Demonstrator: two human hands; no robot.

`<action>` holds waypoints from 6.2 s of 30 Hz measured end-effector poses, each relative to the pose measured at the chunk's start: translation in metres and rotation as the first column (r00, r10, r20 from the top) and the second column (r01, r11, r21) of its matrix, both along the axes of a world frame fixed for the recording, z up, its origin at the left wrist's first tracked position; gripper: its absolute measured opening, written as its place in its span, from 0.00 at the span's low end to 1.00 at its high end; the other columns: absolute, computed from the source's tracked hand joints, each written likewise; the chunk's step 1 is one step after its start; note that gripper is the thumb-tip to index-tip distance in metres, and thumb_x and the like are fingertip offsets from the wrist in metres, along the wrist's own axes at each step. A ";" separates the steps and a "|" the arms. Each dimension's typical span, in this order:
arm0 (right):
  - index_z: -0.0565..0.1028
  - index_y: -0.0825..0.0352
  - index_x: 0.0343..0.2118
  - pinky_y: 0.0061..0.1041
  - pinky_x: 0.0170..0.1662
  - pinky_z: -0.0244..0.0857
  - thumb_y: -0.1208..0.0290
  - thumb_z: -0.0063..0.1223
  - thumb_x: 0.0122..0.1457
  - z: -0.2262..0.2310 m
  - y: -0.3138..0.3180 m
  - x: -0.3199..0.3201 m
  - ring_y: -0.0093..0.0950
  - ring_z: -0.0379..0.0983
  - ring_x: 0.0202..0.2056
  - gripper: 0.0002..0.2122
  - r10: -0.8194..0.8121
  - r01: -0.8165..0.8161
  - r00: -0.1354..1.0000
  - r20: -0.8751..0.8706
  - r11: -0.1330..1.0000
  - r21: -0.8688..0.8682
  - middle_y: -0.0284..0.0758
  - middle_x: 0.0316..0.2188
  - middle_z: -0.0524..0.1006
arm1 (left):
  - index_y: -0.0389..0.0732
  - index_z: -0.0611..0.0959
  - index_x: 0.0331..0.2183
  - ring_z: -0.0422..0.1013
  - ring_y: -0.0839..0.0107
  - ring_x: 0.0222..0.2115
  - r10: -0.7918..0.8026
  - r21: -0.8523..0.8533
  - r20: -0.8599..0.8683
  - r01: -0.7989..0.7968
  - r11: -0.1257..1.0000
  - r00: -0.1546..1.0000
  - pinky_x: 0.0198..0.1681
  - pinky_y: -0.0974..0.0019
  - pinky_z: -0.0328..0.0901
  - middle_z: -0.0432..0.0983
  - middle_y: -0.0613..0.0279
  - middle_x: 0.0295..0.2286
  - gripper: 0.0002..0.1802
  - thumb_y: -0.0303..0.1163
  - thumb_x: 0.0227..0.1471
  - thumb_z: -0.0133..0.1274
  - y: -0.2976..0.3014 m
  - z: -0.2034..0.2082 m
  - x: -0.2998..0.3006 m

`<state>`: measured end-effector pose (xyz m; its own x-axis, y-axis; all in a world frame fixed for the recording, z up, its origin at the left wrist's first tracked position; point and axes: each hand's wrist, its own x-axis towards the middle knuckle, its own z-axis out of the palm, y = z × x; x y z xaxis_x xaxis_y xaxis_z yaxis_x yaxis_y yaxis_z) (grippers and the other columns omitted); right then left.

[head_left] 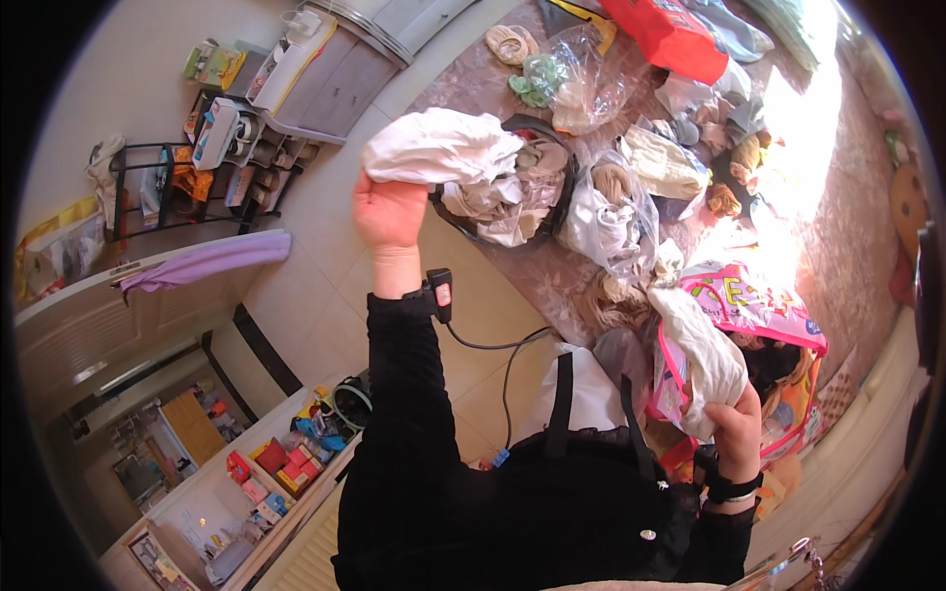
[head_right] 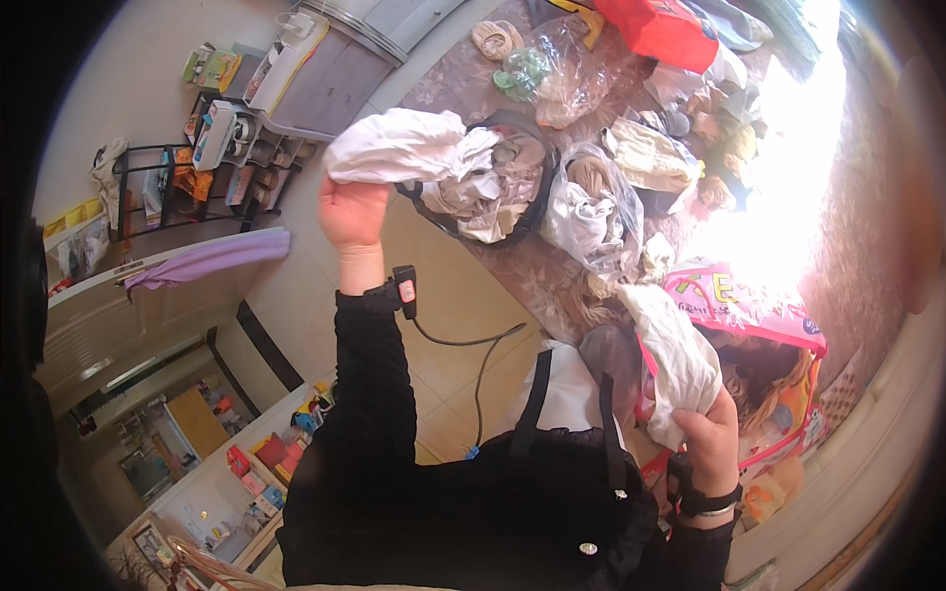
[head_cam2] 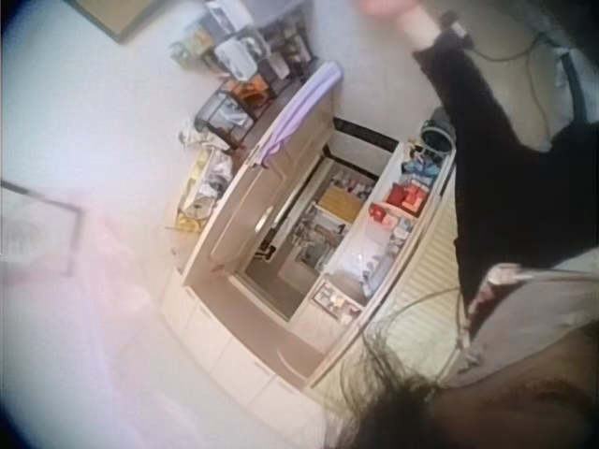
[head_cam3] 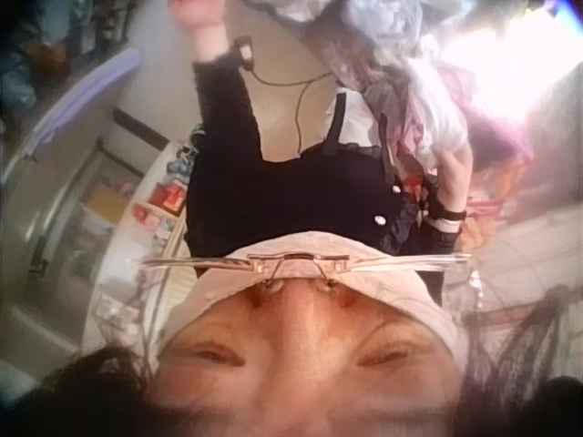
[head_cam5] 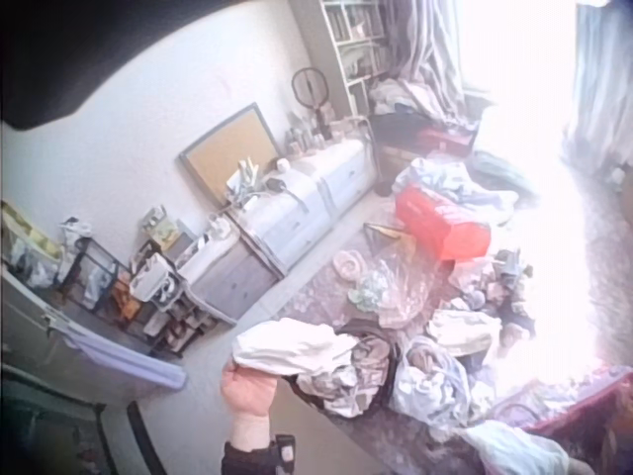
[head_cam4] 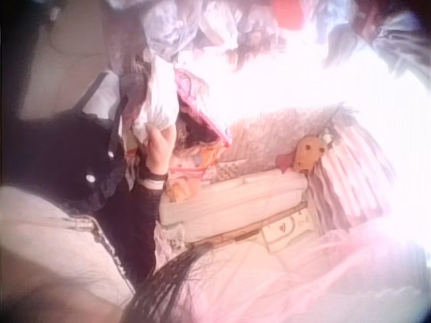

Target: The person sits on the floor and sorts a pile of clothes by picking up items one at a time, unfolding them, and placing them into a pink mesh bag. The person handles various garments including socks, underwear, and shirts.

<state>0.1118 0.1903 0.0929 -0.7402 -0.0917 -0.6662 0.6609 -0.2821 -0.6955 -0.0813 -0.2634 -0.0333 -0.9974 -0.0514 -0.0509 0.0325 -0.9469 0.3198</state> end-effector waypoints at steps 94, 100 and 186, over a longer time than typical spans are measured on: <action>0.68 0.74 0.49 0.27 0.45 0.68 0.85 0.47 0.46 -0.061 0.036 0.039 0.29 0.75 0.39 0.23 -0.293 0.274 0.943 0.157 0.952 0.136 0.38 0.41 0.76 | 0.35 0.75 0.48 0.72 0.52 0.45 0.176 -0.568 0.755 0.496 0.656 0.632 0.50 0.51 0.64 0.75 0.50 0.43 0.26 0.37 0.47 0.45 0.098 -0.198 -0.055; 0.68 0.73 0.50 0.26 0.43 0.69 0.84 0.47 0.45 -0.073 0.034 0.032 0.28 0.75 0.38 0.24 -0.327 0.323 0.938 0.119 0.945 0.048 0.38 0.40 0.76 | 0.31 0.62 0.57 0.55 0.42 0.57 -0.175 -0.200 0.550 0.332 0.922 0.817 0.57 0.35 0.52 0.60 0.42 0.56 0.35 0.41 0.50 0.33 0.037 -0.116 -0.008; 0.75 0.74 0.35 0.22 0.38 0.68 0.78 0.46 0.57 -0.093 0.090 0.393 0.23 0.74 0.30 0.07 -0.601 0.618 0.786 -0.146 0.772 0.150 0.34 0.25 0.77 | 0.35 0.77 0.33 0.73 0.49 0.35 -0.320 -0.389 0.920 -0.640 -0.663 -0.227 0.38 0.53 0.67 0.77 0.47 0.32 0.23 0.48 0.48 0.53 0.264 -0.064 0.266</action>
